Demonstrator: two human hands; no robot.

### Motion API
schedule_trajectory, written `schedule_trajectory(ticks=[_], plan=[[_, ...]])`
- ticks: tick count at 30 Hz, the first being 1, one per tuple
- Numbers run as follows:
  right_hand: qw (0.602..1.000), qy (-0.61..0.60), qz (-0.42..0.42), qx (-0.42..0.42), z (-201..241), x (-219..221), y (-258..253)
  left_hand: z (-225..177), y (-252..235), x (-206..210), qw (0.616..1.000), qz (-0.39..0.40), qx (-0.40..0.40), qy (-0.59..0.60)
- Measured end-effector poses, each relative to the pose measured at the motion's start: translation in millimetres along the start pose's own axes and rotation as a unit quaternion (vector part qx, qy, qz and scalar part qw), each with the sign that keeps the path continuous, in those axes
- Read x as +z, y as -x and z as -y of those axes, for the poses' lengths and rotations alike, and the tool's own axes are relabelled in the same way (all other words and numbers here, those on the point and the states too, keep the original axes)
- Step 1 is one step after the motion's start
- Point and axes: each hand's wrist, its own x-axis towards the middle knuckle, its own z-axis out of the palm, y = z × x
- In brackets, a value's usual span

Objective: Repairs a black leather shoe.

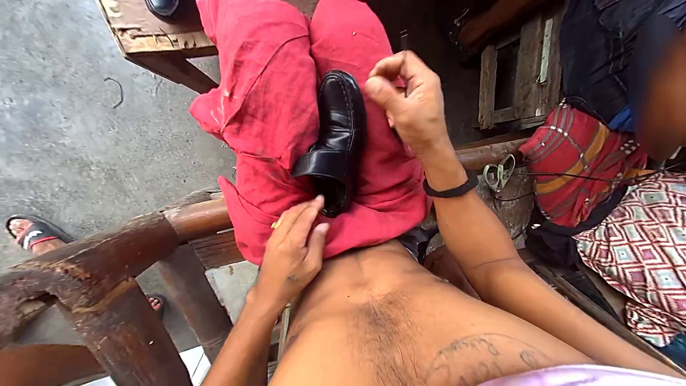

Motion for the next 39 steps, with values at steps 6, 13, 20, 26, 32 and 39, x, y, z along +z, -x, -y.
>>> schedule_trajectory(ticks=[6,13,20,26,32,39], plan=[[0.975,-0.143,-0.150,-0.074,-29,-5,26,-2,-85,49,0.999,0.004,-0.021,0.031],[0.997,0.030,0.051,0.047,28,-28,64,7,-88,44,0.872,-0.031,-0.092,0.479],[0.985,0.095,0.145,0.012,7,-11,32,8,-90,46,0.887,-0.022,-0.095,0.452],[0.980,0.096,0.171,0.020,7,-12,25,8,-92,48,0.891,-0.019,-0.091,0.444],[0.965,0.130,0.225,0.025,15,-23,10,8,-92,47,0.903,-0.002,-0.092,0.420],[0.854,0.229,0.455,0.106,63,-56,-68,14,-97,49,0.940,0.040,-0.065,0.332]])
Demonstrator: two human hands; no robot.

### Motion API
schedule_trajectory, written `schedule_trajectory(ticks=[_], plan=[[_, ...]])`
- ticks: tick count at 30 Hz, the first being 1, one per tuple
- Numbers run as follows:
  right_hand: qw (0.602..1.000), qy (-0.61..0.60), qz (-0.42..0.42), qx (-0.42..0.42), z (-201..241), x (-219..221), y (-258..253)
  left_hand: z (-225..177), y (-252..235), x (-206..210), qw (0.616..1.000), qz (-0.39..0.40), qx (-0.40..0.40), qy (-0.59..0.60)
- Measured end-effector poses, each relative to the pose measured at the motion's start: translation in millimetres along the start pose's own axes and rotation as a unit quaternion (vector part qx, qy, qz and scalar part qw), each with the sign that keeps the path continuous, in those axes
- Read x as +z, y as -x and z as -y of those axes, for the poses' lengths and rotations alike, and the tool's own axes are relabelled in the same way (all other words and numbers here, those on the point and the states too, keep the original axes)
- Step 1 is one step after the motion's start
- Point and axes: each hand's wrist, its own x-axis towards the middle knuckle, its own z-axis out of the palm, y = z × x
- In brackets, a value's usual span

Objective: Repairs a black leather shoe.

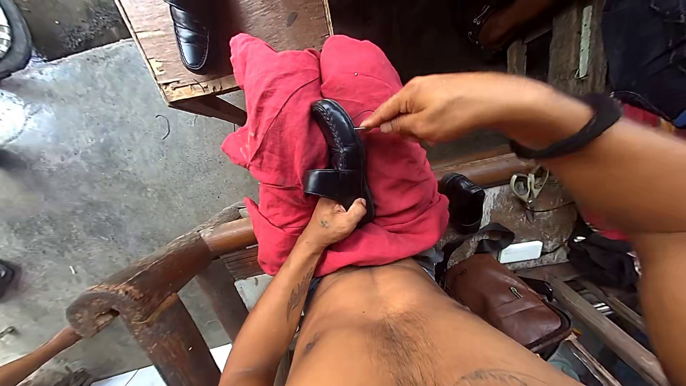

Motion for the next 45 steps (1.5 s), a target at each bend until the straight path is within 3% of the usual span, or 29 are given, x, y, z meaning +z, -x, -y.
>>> schedule_trajectory(ticks=[4,8,15,18,20,22,24,25,27,28,30,33,36,40,42,44,45], plan=[[0.987,-0.033,0.128,0.092,15,-37,-20,-6,-6,-1,0.995,0.021,-0.018,-0.092],[0.972,-0.072,0.191,0.119,13,-45,-38,-9,-8,-3,0.987,0.038,-0.019,-0.158],[0.965,-0.075,0.210,0.137,24,-28,-62,-10,-10,-9,0.981,0.048,-0.012,-0.189],[0.965,-0.062,0.220,0.127,28,-24,-63,-15,-2,-4,0.987,0.015,-0.035,-0.156],[0.978,0.001,0.199,0.062,29,-22,-54,-25,17,-9,0.995,-0.005,-0.061,-0.077],[0.982,0.155,0.107,-0.027,23,-18,-37,-34,57,-32,0.998,-0.037,-0.046,0.028],[0.969,0.239,-0.002,-0.059,10,-3,-20,-35,116,-72,0.990,-0.139,-0.026,-0.003],[0.966,0.242,-0.047,-0.072,1,8,-13,-33,146,-94,0.976,-0.193,-0.038,-0.096],[0.966,0.222,-0.101,-0.089,-11,24,-7,-29,189,-131,0.887,-0.233,-0.130,-0.377],[0.966,0.210,-0.115,-0.095,-14,29,-5,-31,197,-137,0.842,-0.223,-0.176,-0.459],[0.966,0.192,-0.135,-0.107,-18,33,-4,-43,185,-130,0.811,-0.193,-0.202,-0.514],[0.967,0.183,-0.139,-0.113,-18,37,-3,-58,135,-79,0.826,-0.180,-0.074,-0.530],[0.966,0.181,-0.142,-0.121,-17,37,-3,-44,81,-39,0.820,-0.214,0.076,-0.525],[0.965,0.181,-0.151,-0.118,-16,38,-2,-14,51,-37,0.777,-0.217,0.138,-0.574],[0.964,0.181,-0.154,-0.117,-16,38,-2,-23,63,-43,0.798,-0.175,0.178,-0.549],[0.965,0.182,-0.156,-0.106,-15,40,-1,-39,82,-48,0.880,-0.092,0.211,-0.416],[0.964,0.185,-0.164,-0.097,-13,38,-2,-46,86,-51,0.937,-0.040,0.203,-0.281]])
